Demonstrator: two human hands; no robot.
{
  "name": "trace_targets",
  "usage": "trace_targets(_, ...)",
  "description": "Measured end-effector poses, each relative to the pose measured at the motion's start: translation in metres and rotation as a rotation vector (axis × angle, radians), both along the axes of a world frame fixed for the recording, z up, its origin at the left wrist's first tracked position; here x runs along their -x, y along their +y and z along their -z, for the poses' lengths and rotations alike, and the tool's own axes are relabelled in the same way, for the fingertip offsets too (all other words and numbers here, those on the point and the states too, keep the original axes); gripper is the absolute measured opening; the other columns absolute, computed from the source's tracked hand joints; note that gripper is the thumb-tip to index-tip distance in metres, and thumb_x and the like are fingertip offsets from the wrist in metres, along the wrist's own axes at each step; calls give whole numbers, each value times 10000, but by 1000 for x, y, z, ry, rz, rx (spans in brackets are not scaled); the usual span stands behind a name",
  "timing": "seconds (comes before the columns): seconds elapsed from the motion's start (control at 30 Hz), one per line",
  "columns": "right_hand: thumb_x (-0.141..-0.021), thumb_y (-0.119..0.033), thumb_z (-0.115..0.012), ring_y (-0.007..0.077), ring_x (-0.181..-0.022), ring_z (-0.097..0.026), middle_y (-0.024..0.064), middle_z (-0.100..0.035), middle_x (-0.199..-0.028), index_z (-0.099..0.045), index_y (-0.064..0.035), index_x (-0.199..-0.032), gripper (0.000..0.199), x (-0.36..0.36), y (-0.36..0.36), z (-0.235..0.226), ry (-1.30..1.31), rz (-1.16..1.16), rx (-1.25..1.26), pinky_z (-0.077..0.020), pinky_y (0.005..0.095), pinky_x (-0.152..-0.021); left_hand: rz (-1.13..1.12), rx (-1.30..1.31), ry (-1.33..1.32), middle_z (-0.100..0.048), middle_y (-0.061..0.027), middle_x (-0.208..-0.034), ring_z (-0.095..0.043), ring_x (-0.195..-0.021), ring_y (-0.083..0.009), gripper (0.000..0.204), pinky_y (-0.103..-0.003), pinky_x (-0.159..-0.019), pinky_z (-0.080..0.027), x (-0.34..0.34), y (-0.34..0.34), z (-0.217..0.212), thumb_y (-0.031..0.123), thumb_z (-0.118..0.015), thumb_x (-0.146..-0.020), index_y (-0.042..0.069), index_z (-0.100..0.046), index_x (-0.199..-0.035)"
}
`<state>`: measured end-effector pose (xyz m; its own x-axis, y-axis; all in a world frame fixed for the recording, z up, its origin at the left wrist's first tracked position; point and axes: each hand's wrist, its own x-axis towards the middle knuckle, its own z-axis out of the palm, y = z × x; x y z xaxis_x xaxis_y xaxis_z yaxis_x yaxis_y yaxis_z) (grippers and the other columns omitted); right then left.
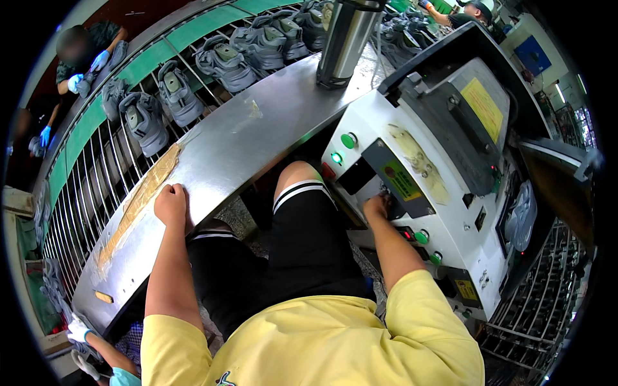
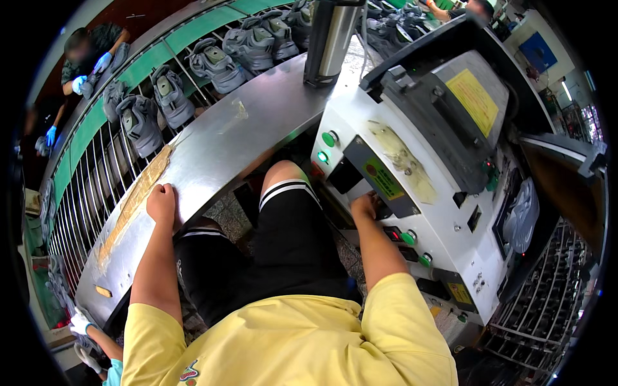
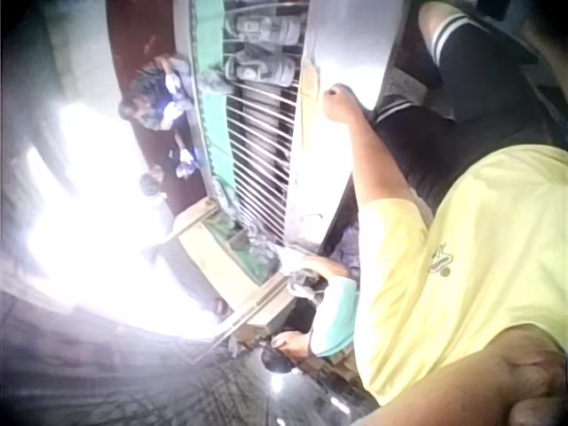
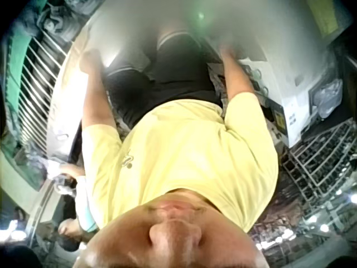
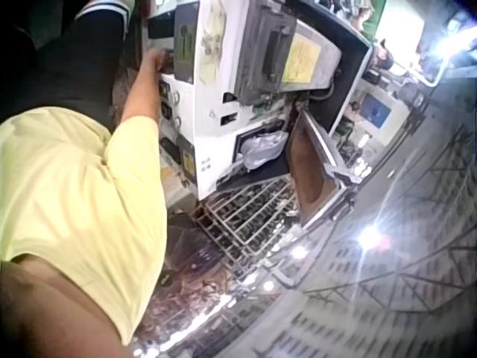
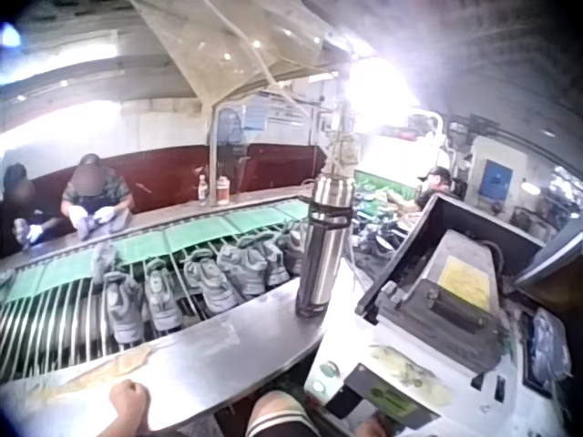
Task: The person picks up shoe uppers from a conveyor, places them into a dual-chamber heat press machine, and activates the machine by pressing buttons. The person then removes the shoe uppers after the bonding cycle and places them back onto the conveyor belt.
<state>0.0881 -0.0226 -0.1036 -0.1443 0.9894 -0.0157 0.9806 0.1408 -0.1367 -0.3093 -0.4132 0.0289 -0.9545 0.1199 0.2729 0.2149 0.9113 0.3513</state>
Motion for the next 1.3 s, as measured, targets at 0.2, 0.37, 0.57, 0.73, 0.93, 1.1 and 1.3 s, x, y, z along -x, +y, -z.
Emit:
trace_targets(0.2, -839, -202, -594, 363, -1151, -538, 224, -550, -1245, -629, -16, -1115, 334, 4, 47, 17, -55, 278, 232, -453, 400, -962, -51, 27, -45, -638, -163, -681, -612, -663, -359, 322, -438, -638, -485, 4, -4, -4, 313, -513, -811, 61, -659, -674)
trace_targets(0.37, -874, -157, -546, 319, -1065, -606, 172, -625, -1152, -673, -47, -1051, 244, -33, 89, 76, -444, 134, 113, -510, 422, -869, -43, 18, -48, -630, -160, -658, -608, -649, -357, 324, -439, -623, -480, 4, 3, -6, 314, -515, -810, 61, -657, -667)
trace_targets(0.57, -884, -150, -524, 319, -980, -646, 171, -644, -1098, -617, -39, -1099, 259, -50, 106, 109, -238, 164, -238, -537, 445, -802, -31, 17, -53, -623, -151, -638, -601, -622, -350, 314, -434, -606, -478, 7, 2, -2, 308, -529, -804, 65, -649, -646)
trace_targets(0.73, -884, -143, -513, 332, -1021, -629, 203, -631, -1115, -498, -34, -1236, 369, -45, 111, 95, -483, 49, -41, -523, 416, -850, -43, 23, -63, -625, -155, -653, -603, -641, -351, 327, -436, -624, -475, 6, -3, -6, 322, -522, -817, 62, -646, -661)
trace_targets(0.93, -882, -146, -528, 331, -1033, -619, 225, -598, -1164, -470, -28, -1257, 398, -60, 117, 105, -523, -58, -84, -518, 388, -849, -41, 29, -75, -627, -163, -664, -605, -655, -359, 341, -442, -632, -474, 2, -5, -8, 335, -512, -821, 59, -648, -675)
trace_targets(1.1, -866, -130, -605, 249, -893, -631, 155, -611, -1056, -491, -43, -1187, 352, -18, 72, 30, 509, 202, 356, -529, 318, -758, -50, 44, -22, -622, -148, -631, -602, -623, -344, 313, -426, -604, -477, 1, -10, -7, 312, -536, -799, 66, -643, -637)
trace_targets(1.3, -875, -69, -639, 143, -741, -575, 67, -567, -907, -514, -54, -1003, 179, -12, -48, -70, 1462, 304, 742, -501, 242, -645, -21, 32, -36, -625, -162, -646, -606, -647, -362, 324, -440, -615, -476, 2, -5, -8, 315, -531, -803, 52, -642, -649)
